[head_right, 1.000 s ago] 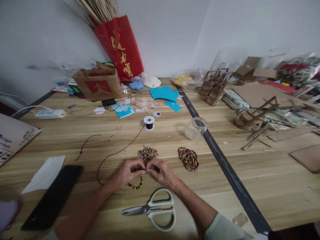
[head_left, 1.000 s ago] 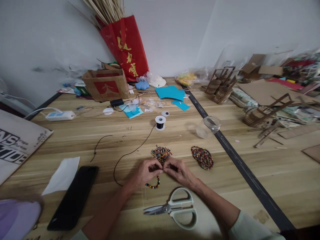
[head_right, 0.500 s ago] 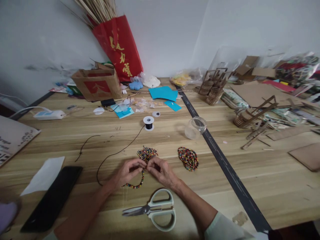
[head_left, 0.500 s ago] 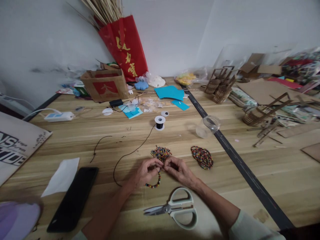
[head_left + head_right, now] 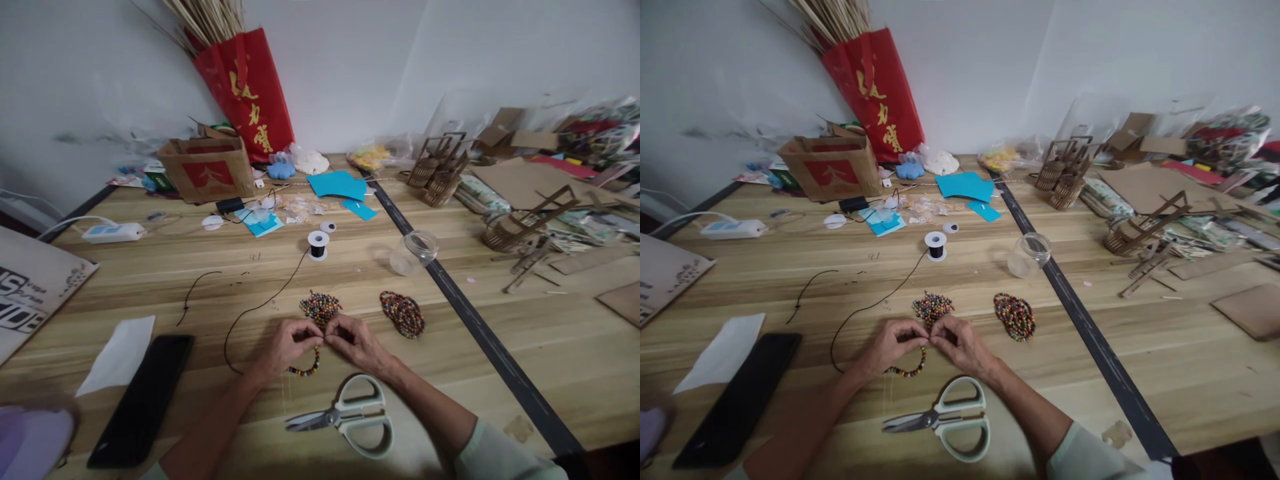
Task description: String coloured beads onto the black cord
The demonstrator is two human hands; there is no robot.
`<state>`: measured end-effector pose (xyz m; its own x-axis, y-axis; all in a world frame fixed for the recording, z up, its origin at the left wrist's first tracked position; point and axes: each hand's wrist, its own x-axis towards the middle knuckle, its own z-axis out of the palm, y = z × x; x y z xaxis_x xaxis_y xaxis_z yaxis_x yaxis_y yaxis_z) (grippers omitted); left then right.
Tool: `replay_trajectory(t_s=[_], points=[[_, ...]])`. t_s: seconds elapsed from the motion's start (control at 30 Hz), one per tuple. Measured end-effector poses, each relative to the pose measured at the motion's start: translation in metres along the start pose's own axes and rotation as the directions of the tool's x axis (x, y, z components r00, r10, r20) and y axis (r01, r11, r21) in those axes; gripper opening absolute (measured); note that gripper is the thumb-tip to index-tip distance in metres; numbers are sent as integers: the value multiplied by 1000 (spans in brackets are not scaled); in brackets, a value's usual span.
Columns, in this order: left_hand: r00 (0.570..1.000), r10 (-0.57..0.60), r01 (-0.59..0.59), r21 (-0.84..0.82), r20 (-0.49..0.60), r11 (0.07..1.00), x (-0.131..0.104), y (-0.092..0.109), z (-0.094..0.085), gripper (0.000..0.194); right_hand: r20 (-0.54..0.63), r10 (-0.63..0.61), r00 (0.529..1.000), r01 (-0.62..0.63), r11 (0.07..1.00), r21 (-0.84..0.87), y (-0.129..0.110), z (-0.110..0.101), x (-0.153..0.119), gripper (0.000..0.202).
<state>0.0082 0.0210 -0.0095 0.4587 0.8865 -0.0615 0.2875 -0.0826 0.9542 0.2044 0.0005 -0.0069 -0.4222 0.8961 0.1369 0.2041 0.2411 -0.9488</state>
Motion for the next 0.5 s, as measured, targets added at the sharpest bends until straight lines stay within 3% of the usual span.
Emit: replay_trajectory(t_s=[0.5], points=[[999, -33, 34, -4, 19, 999, -1, 3, 1, 16, 11, 17, 1000, -17, 1000, -18, 0, 0, 0, 23]])
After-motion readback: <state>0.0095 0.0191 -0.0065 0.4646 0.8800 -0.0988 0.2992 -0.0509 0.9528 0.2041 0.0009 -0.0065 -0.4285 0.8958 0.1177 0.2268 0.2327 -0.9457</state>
